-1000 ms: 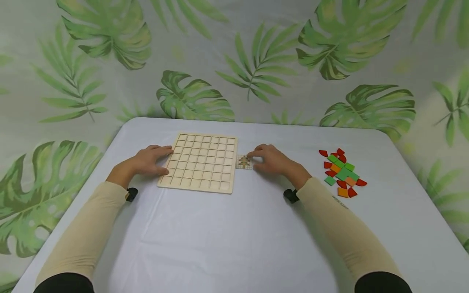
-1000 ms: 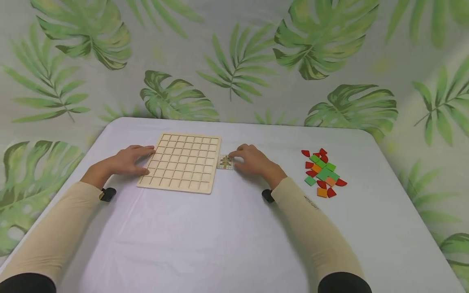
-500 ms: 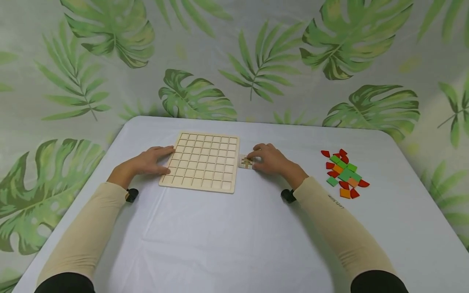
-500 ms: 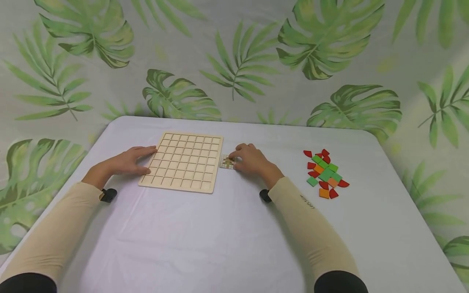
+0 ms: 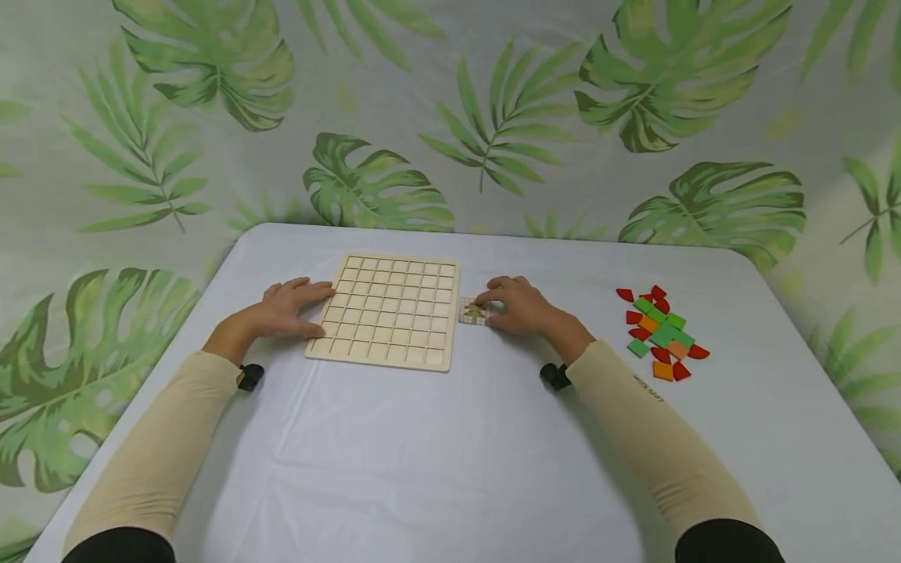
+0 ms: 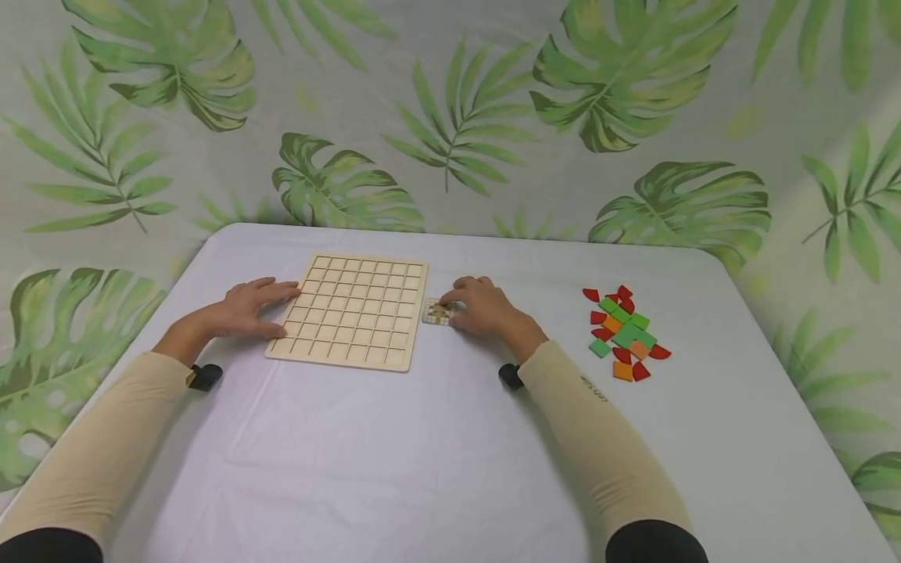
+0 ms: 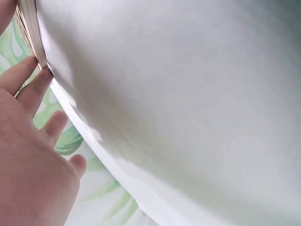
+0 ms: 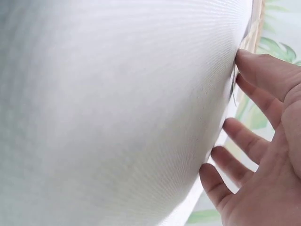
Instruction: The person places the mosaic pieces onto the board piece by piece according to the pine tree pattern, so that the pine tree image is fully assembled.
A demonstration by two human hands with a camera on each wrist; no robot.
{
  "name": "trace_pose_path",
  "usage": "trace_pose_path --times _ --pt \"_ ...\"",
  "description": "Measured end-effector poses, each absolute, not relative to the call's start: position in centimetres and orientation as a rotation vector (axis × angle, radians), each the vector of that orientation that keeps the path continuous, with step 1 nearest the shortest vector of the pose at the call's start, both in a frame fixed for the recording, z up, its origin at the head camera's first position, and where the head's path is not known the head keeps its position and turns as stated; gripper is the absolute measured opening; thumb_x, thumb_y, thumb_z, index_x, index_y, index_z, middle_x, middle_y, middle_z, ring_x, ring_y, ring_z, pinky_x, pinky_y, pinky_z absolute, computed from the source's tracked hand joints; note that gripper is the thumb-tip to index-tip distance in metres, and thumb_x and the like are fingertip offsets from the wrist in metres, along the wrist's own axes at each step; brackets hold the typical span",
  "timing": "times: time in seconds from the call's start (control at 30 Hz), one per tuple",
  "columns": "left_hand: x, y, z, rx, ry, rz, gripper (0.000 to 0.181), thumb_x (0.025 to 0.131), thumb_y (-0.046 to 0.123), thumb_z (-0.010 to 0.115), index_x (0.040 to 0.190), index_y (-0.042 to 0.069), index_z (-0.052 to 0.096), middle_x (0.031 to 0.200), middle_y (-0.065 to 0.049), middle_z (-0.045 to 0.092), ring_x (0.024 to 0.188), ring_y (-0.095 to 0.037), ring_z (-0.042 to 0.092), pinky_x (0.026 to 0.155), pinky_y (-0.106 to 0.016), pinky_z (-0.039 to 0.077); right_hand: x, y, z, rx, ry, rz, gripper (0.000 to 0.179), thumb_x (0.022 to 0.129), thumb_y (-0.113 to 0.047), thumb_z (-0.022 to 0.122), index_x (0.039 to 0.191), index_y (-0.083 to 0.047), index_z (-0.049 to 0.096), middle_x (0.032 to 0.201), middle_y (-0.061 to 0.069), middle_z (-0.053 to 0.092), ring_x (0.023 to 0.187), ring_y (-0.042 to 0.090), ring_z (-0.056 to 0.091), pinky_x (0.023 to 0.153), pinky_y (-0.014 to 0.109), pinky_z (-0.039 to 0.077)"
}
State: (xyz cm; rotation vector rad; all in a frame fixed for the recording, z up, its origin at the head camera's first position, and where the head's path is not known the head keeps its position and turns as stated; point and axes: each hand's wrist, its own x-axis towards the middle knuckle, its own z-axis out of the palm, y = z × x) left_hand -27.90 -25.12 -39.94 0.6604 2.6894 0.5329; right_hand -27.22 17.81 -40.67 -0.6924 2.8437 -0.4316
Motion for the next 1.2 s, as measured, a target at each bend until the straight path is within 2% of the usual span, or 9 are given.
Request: trace_pose_path --times 0.27,0.47,0.83,1.2 --pt "-27.6 -25.2 -40.3 0.628 2.669 0.54 0.088 0.083 0.036 0.075 0.154 0.005 0.033 0.164 -0.019 0.022 0.15 -0.049 0.011 0.112 -0.075 0.012 -27.2 17.9 -40.7 -0.643 2.818 -0.481 0.043 0.093 -0.028 0.068 0.135 -0.019 0.062 0.155 0.018 0.04 0.143 0.048 0.031 0.113 0.065 0.031" --pt "-27.9 -24.9 -40.4 0.678 2.702 0.526 0.086 0.084 0.037 0.075 0.153 0.003 0.035 0.163 -0.02 0.025 0.148 -0.048 0.017 0.113 -0.073 0.016 -27.6 18.2 -40.8 -0.579 2.812 -0.467 0.045 0.093 -0.031 0.068 0.136 -0.022 0.061 0.159 0.015 0.035 0.146 0.048 0.027 0.113 0.069 0.028" --pt "-27.8 -23.4 -40.7 0.731 2.744 0.459 0.085 0.082 0.042 0.078 0.15 0.007 0.042 0.161 -0.017 0.032 0.145 -0.048 0.024 0.11 -0.072 0.022 -27.1 19.8 -40.8 -0.529 2.807 -0.447 0.045 0.092 -0.03 0.068 0.136 -0.022 0.061 0.16 0.017 0.034 0.147 0.049 0.024 0.112 0.071 0.026" --pt "-27.9 -23.0 -40.5 0.689 2.726 0.474 0.084 0.084 0.04 0.076 0.152 0.007 0.04 0.162 -0.017 0.029 0.146 -0.047 0.023 0.111 -0.072 0.022 -26.8 22.0 -40.9 -0.515 2.809 -0.479 0.045 0.091 -0.027 0.069 0.135 -0.02 0.062 0.159 0.019 0.034 0.146 0.051 0.025 0.111 0.074 0.025"
